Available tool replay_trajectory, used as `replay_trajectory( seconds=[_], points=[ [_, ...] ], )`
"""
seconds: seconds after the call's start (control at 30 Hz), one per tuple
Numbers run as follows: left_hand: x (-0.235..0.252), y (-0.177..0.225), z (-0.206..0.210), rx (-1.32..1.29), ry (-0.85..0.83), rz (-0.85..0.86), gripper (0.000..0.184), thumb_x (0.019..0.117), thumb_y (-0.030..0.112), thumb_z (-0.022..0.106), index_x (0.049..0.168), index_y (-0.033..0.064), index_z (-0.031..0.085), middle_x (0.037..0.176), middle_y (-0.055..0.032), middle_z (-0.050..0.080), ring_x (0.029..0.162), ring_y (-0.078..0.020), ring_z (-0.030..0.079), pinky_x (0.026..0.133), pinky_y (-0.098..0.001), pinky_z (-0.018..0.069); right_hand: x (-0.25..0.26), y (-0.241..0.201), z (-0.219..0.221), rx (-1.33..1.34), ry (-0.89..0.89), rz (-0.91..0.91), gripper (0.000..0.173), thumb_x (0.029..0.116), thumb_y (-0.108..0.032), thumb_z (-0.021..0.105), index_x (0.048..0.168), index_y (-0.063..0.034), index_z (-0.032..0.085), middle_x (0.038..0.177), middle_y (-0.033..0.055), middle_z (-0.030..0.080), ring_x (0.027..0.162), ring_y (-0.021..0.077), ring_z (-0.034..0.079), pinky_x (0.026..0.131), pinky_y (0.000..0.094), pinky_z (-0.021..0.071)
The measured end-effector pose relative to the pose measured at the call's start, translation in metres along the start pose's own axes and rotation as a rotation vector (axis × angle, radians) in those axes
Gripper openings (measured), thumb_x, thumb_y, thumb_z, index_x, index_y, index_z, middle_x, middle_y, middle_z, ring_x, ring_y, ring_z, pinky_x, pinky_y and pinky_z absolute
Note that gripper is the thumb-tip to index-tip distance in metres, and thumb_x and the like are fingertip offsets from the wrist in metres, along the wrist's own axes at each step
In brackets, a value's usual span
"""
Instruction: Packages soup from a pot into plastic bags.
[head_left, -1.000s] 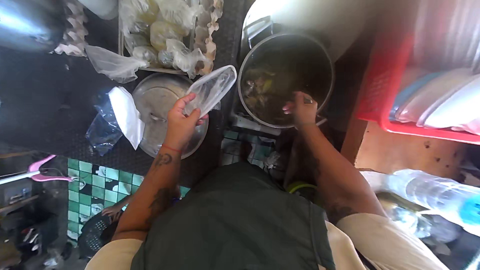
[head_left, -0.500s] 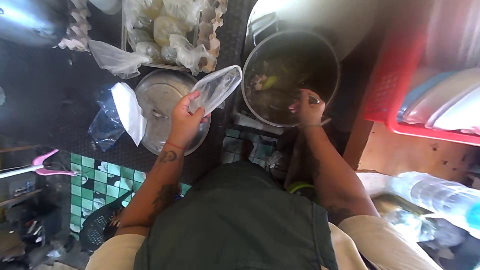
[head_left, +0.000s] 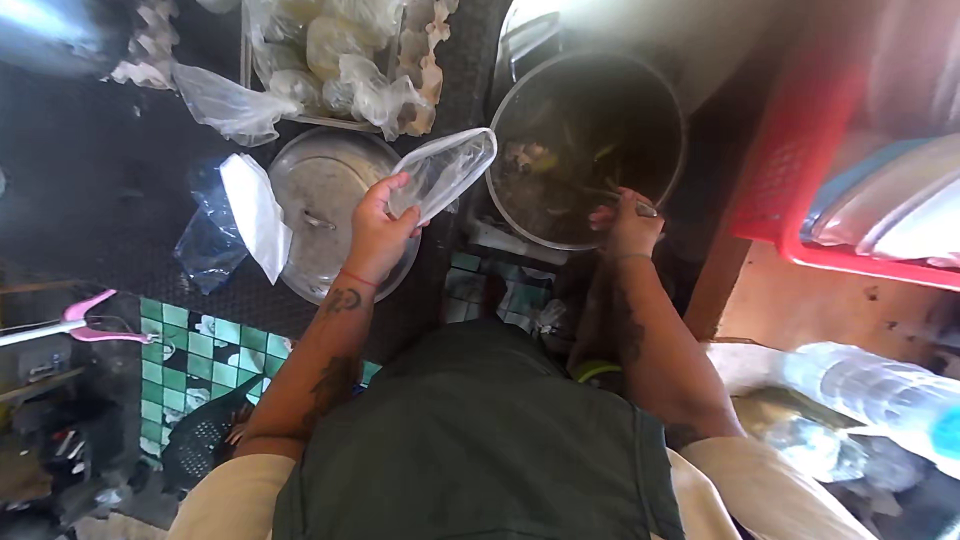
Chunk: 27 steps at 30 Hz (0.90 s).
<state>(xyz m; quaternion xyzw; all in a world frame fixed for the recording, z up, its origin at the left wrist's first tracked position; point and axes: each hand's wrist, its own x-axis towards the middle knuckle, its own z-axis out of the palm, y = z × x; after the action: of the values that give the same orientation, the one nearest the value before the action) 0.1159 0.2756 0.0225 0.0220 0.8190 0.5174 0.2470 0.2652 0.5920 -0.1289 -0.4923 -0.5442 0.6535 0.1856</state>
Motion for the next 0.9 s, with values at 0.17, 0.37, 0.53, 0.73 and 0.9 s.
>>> replay_trajectory(
  seconds=[0.17,0.37,0.53,0.73,0.9],
  points=[
    [0.005,0.003,0.007,0.000,-0.027,0.017,0.051,0.0956,-0.002,0.062,0.145,0.0029,0.051,0.146,-0.0147,0.055,0.090,-0.0185,0.074,0.074,-0.0338,0.0648,-0.002,0.000,0.008,0.020,0.023,0.042,0.028,0.1111,-0.020,0.048,0.121,0.0015,0.063,0.076,0.0052,0.071,0.060,0.0142,0.071,0.057,0.0286,0.0619],
    [0.010,0.005,0.010,-0.002,-0.037,0.029,0.052,0.0954,-0.002,0.062,0.145,0.0032,0.050,0.146,-0.0144,0.055,0.091,-0.0183,0.074,0.075,-0.0337,0.0650,0.002,0.005,0.014,0.048,0.007,0.013,0.028,0.1108,-0.019,0.048,0.122,0.0021,0.062,0.075,0.0058,0.071,0.061,0.0147,0.071,0.058,0.0285,0.0620],
    [0.016,0.016,0.011,-0.012,-0.017,0.048,0.050,0.0959,-0.003,0.061,0.144,0.0025,0.051,0.145,-0.0143,0.055,0.088,-0.0175,0.074,0.072,-0.0323,0.0647,0.006,-0.002,0.019,0.111,0.012,0.050,0.030,0.1122,-0.021,0.045,0.124,0.0021,0.060,0.078,0.0065,0.072,0.063,0.0151,0.072,0.060,0.0286,0.0621],
    [0.019,0.020,0.010,-0.008,-0.025,0.071,0.052,0.0958,-0.003,0.061,0.146,0.0020,0.049,0.145,-0.0159,0.054,0.089,-0.0185,0.074,0.073,-0.0332,0.0646,0.012,-0.001,0.017,0.157,-0.005,0.029,0.030,0.1120,-0.020,0.045,0.127,0.0016,0.060,0.080,0.0069,0.073,0.065,0.0158,0.073,0.060,0.0292,0.0623],
    [0.021,0.018,0.009,-0.011,-0.018,0.066,0.053,0.0954,-0.004,0.061,0.146,0.0018,0.049,0.146,-0.0156,0.054,0.088,-0.0179,0.074,0.073,-0.0323,0.0644,0.015,0.000,0.022,0.015,-0.083,-0.142,0.030,0.1102,-0.020,0.049,0.127,0.0020,0.062,0.080,0.0043,0.072,0.062,0.0129,0.071,0.059,0.0276,0.0621]
  ],
)
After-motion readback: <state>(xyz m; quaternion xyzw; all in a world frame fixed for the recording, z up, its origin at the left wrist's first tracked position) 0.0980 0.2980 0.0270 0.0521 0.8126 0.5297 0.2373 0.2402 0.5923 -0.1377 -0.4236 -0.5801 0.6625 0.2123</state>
